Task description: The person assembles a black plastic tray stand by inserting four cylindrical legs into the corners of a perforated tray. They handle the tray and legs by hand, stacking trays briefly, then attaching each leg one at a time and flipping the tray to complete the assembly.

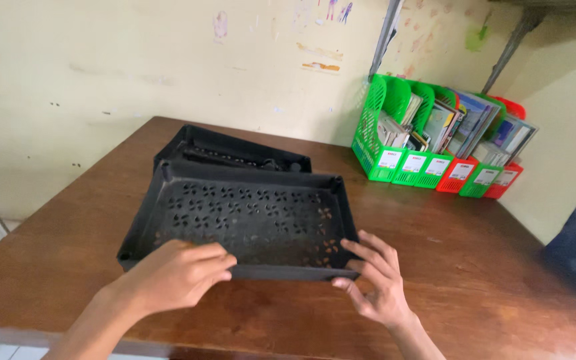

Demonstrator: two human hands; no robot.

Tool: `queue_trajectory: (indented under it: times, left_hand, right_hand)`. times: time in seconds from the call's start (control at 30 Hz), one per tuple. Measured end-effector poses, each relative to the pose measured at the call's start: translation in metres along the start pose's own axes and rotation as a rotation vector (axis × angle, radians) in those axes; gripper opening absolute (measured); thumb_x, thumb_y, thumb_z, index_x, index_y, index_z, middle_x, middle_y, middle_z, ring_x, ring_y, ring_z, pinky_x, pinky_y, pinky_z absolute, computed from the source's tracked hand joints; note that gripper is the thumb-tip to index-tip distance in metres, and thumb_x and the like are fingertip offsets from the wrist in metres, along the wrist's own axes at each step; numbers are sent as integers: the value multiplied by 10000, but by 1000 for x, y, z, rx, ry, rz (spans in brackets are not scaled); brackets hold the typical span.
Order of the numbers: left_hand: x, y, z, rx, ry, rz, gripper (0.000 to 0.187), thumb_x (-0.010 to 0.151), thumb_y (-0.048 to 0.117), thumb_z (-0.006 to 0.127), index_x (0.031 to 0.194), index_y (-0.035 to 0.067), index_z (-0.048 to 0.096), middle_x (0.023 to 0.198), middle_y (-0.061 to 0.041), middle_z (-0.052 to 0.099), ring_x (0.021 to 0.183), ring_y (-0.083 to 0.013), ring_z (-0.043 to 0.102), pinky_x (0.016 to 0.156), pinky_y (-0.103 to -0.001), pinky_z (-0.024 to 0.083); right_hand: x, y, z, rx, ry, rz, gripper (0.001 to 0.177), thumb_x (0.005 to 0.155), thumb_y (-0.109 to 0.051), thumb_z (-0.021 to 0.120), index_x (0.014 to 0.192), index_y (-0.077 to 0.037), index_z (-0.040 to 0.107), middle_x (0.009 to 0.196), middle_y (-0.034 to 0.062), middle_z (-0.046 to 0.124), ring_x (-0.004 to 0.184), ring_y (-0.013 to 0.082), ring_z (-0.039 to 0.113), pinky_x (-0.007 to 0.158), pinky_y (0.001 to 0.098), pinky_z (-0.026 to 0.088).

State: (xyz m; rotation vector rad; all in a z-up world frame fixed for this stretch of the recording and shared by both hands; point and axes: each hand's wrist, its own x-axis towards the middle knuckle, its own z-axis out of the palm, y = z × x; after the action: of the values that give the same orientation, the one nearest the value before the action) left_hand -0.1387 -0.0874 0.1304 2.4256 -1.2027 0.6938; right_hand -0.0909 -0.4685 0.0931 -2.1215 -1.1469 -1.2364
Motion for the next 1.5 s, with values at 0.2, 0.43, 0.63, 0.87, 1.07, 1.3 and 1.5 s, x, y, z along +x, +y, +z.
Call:
queue_trajectory:
  times: [0.2, 0.43, 0.63, 0.87, 1.07, 1.3, 1.5]
  left_hand:
    - [-12, 5, 19, -95, -19, -50, 228, 873, 177, 749, 1032, 13, 757, 964, -82, 748, 755, -283, 738, 625, -368, 583]
    - [-23, 11, 66, -122, -32, -164, 228, 896, 198, 713, 1035, 26, 763, 1024, -67, 760, 868, -285, 742, 739, -366, 597]
    - [-27, 31, 74, -151, -132, -300, 308, 885, 198, 701, 1153, 52, 742, 1091, -65, 736, 926, -270, 727, 775, -369, 584]
    - [-28, 60, 61, -149, -115, -396, 407, 854, 284, 719, 1199, 68, 723, 1169, -74, 729, 1014, -284, 719, 862, -372, 578]
    - [-17, 46, 85, 53, -103, -395, 547, 954, 466, 578, 1276, 30, 652, 1328, -159, 650, 1231, -331, 619, 1022, -441, 488]
    - [2, 30, 102, 240, -184, -539, 665, 974, 554, 450, 1402, 53, 544, 1469, -124, 540, 1335, -291, 529, 1081, -482, 412]
    - [3, 23, 104, 218, -196, -586, 671, 969, 559, 440, 1393, 55, 565, 1449, -121, 570, 1318, -276, 560, 1084, -434, 440]
  right_hand:
    - [-1, -15, -20, 37, -191, -43, 251, 813, -274, 833, 932, -86, 716, 1138, 53, 761, 1187, 293, 688, 966, 431, 501]
    - [3, -51, -5, 40, -425, -36, 392, 997, -303, 629, 1245, -5, 689, 1262, 170, 713, 1190, 353, 652, 1004, 434, 496]
    - [3, -82, 11, 22, -529, -12, 480, 1010, -386, 593, 1274, 11, 645, 1280, 195, 691, 1162, 356, 658, 990, 439, 495]
    - [4, -96, 20, -15, -657, 56, 502, 1019, -409, 549, 1318, -14, 631, 1234, 192, 697, 1110, 367, 664, 962, 462, 497]
    - [-2, -90, 35, -13, -569, 53, 529, 1036, -439, 516, 1302, 1, 639, 1265, 208, 689, 1143, 375, 654, 1001, 463, 477]
    - [9, -79, 40, -48, -618, 118, 587, 1042, -494, 438, 1323, -18, 636, 1297, 208, 673, 1191, 376, 630, 1014, 478, 449]
    - [7, -70, 53, -82, -616, 118, 601, 1027, -533, 438, 1265, -34, 675, 1275, 201, 687, 1163, 383, 643, 1003, 476, 460]
